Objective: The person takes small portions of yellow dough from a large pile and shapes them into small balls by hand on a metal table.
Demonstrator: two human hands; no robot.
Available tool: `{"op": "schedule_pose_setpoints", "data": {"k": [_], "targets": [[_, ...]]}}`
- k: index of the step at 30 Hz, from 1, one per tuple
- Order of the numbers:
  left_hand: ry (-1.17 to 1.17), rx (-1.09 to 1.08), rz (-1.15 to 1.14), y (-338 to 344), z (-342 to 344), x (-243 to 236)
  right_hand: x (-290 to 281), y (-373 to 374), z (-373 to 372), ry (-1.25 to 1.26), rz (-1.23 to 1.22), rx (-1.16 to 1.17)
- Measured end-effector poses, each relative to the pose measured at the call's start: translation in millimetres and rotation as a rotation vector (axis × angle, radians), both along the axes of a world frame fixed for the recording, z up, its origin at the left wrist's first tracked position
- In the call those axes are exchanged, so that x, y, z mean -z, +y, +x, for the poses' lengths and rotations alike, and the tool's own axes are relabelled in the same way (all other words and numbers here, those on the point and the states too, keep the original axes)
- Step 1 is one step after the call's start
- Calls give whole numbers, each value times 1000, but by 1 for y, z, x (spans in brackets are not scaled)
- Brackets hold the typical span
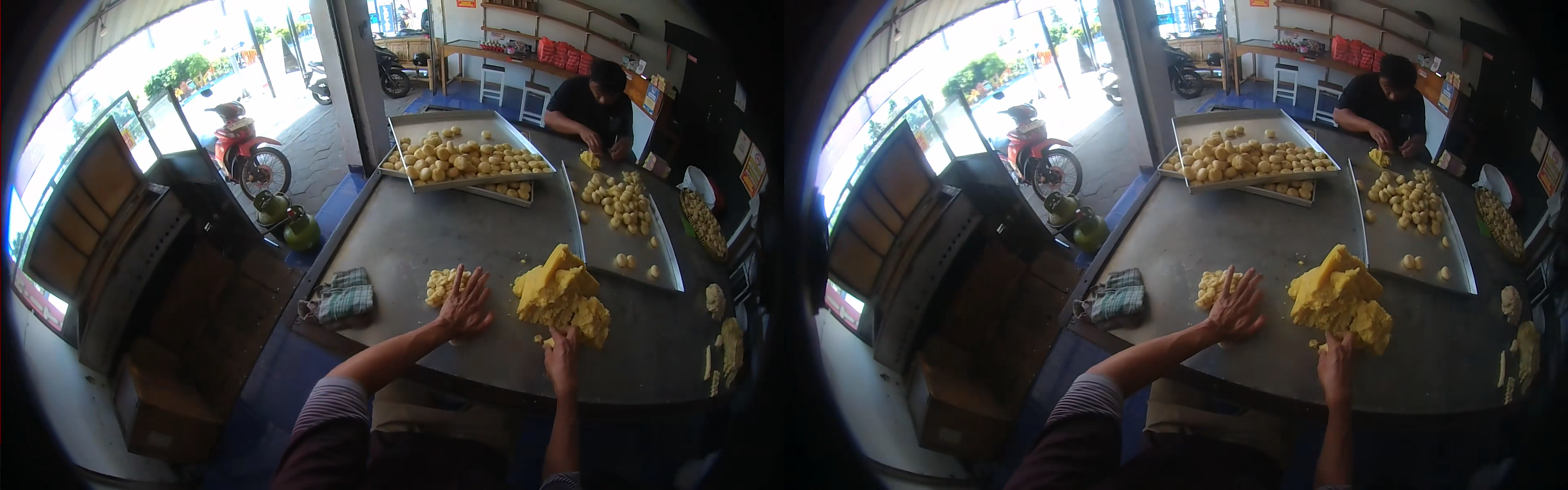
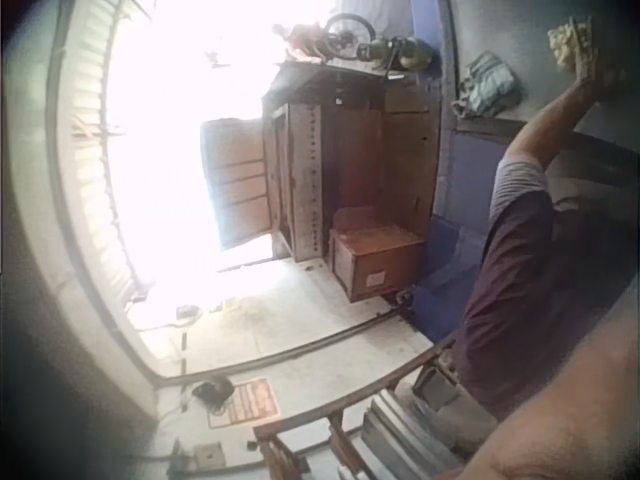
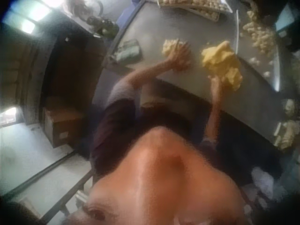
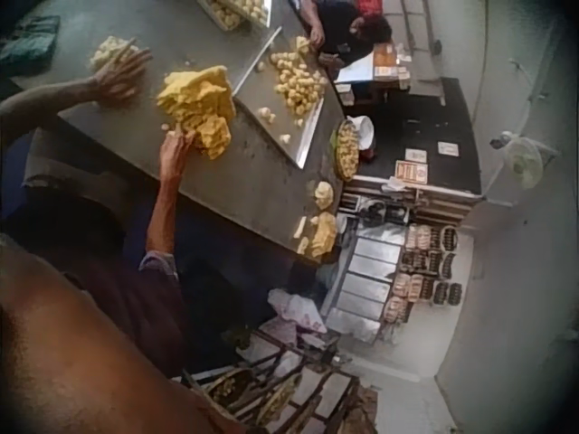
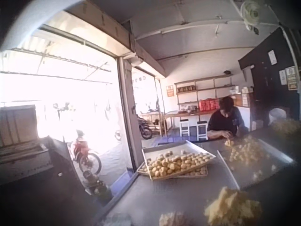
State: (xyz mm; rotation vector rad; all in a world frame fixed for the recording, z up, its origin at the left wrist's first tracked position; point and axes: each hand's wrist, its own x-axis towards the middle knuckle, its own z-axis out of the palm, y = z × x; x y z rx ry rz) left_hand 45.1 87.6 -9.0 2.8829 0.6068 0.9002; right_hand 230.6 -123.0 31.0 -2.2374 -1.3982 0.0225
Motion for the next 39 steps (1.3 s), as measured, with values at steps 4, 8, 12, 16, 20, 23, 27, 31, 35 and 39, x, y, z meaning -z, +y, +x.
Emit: {"op": "schedule_pose_setpoints", "data": {"k": [4,8,12,16,20,23,27,31,35,39], "targets": [[20,-140,179,-9,-11,9,9,-16,0,108,-56,27],[188,-219,274,-31,-10,15,9,-36,-37,70,-62,18],[205,-285,-82,-42,-13,2,23,-51,-35,-140,-64,-219],[179,-323,14,-71,-44,14,11,-57,-18,130,-18,-8],[140,-503,-408,-84,-48,-12,19,-43,-15,-71,-80,94],[-82,-461,-537,-77,-43,-2,14,-32,-32,-90,-125,35],[-414,-284,-1115,-95,-29,-35,-9,-28,-43,202,-33,-22],[-429,-100,-1176,-118,-1,-30,-23,-11,-85,340,162,-76],[-603,36,-1377,-118,-1,-23,-16,-3,-89,423,241,-28],[55,-69,-990,-90,-19,-30,-18,1,-93,289,282,-302]]}}
